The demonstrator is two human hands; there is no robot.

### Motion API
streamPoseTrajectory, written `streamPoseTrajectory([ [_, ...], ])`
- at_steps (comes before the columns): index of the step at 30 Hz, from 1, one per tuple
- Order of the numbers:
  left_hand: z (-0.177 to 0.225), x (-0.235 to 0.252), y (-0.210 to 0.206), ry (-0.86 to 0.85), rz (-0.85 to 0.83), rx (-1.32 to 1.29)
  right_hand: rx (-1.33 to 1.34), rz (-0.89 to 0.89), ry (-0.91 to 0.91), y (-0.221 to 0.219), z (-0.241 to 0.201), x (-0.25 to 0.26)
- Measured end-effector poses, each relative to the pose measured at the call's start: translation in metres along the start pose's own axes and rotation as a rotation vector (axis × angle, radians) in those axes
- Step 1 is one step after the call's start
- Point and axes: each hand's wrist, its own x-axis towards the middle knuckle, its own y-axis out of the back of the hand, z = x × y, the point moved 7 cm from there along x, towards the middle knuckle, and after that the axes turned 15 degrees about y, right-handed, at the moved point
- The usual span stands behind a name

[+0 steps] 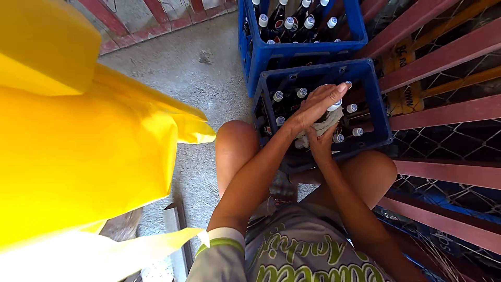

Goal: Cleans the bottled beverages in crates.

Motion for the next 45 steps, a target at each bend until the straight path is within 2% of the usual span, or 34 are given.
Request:
streamPoseTrajectory([
  [2, 0.004, -0.001, -0.001, -0.014, -0.019, -0.04, -0.046, -0.051, -0.063, 0.001, -0.003, -0.001],
  [4, 0.006, -0.001, -0.002, 0.011, -0.035, -0.039, -0.074, -0.051, -0.032, 0.004, -0.015, 0.007],
  [7, 0.005, 0.0, -0.006, 0.015, -0.039, 0.037, -0.113, 0.059, 0.095, 0.011, -0.042, 0.026],
  [10, 0.008, -0.002, -0.001, 0.033, -0.03, 0.092, -0.119, 0.115, 0.106, 0.008, -0.04, 0.029],
  [12, 0.013, -0.004, 0.003, 0.012, -0.03, 0.047, -0.029, 0.096, 0.026, 0.007, -0.024, 0.029],
  [16, 0.008, -0.001, -0.001, 0.043, -0.072, -0.036, 0.317, 0.309, -0.139, 0.006, -0.003, 0.04],
  [18, 0.006, 0.001, -0.002, 0.037, -0.077, -0.045, 0.299, 0.278, -0.24, 0.005, -0.016, 0.038],
  [21, 0.01, -0.002, -0.001, -0.039, -0.078, -0.043, 0.08, 0.112, -0.173, 0.002, -0.05, 0.023],
  [25, 0.01, -0.004, 0.0, 0.006, -0.066, -0.081, 0.057, 0.111, -0.133, -0.001, -0.026, 0.015],
  [27, 0.01, -0.003, 0.001, 0.013, -0.044, -0.08, 0.213, 0.095, -0.273, -0.002, -0.002, 0.007],
  [29, 0.007, -0.001, -0.001, 0.018, -0.054, -0.077, 0.419, 0.154, -0.485, -0.005, 0.022, -0.006],
  [31, 0.008, -0.001, -0.002, 0.009, -0.059, -0.08, 0.442, 0.183, -0.603, -0.005, 0.019, -0.007],
  [33, 0.009, -0.001, -0.002, -0.015, -0.046, -0.088, 0.354, 0.15, -0.572, 0.0, -0.008, 0.006],
  [36, 0.011, -0.003, -0.001, -0.029, -0.036, -0.088, 0.218, 0.192, -0.339, 0.009, -0.046, 0.03],
  [38, 0.01, -0.001, 0.001, -0.017, -0.024, -0.072, 0.221, 0.294, -0.162, 0.006, -0.038, 0.046],
  [40, 0.008, 0.002, 0.004, -0.002, -0.003, -0.091, 0.214, 0.253, -0.096, 0.002, -0.012, 0.05],
  [41, 0.007, 0.002, 0.004, 0.007, 0.002, -0.108, 0.225, 0.211, -0.125, 0.0, 0.004, 0.045],
  [43, 0.007, 0.0, 0.002, 0.009, -0.005, -0.127, 0.32, 0.136, -0.302, -0.007, 0.031, 0.023],
  [45, 0.008, 0.0, 0.002, -0.002, 0.034, -0.146, 0.309, 0.051, -0.447, -0.007, 0.036, -0.002],
])
